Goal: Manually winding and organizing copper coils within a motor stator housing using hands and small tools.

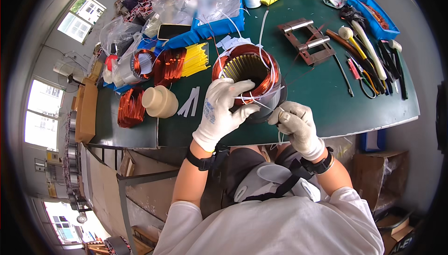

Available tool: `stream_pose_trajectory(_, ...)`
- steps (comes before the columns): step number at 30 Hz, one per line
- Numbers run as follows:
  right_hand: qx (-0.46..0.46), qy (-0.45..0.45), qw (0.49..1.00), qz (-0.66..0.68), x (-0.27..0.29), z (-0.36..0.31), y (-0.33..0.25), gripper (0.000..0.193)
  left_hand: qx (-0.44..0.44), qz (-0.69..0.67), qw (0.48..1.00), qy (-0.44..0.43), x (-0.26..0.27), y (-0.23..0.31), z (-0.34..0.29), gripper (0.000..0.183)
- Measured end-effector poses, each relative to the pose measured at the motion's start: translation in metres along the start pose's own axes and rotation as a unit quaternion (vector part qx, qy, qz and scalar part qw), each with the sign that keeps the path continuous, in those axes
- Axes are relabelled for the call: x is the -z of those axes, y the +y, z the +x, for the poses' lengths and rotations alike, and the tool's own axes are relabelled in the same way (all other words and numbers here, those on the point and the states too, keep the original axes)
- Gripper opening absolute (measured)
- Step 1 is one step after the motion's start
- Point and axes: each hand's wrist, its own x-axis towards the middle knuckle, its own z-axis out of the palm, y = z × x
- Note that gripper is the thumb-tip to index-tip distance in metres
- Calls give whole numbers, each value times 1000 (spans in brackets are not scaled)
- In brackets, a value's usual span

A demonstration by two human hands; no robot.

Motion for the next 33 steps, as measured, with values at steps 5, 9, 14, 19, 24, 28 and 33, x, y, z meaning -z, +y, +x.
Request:
stream_pose_trajectory(5,23,8,999,-22,3,-5,5,29,17,23,999,28,-5,12,1,26)
stream_pose_trajectory(9,110,-75,991,-30,36,-2,-13,34,10,-12,998,56,-7,9,2,22)
stream_pose_trajectory(14,15,299,819,-489,87,37,-23,28,-13,-59,997,50,5,-12,5,22)
stream_pose_trajectory(19,227,166,808,-517,84,101,-32,20,3,-90,996,4,16,-23,1,25)
stream_pose_trajectory(24,110,212,652,-719,77,163,-55,22,7,-121,993,-2,19,-29,-1,27)
stream_pose_trajectory(28,103,-15,932,-346,57,184,-50,42,18,-125,992,-9,19,-31,-1,27)
stream_pose_trajectory(33,39,-60,997,-5,56,166,-44,25,16,-132,991,-1,18,-32,-2,22)
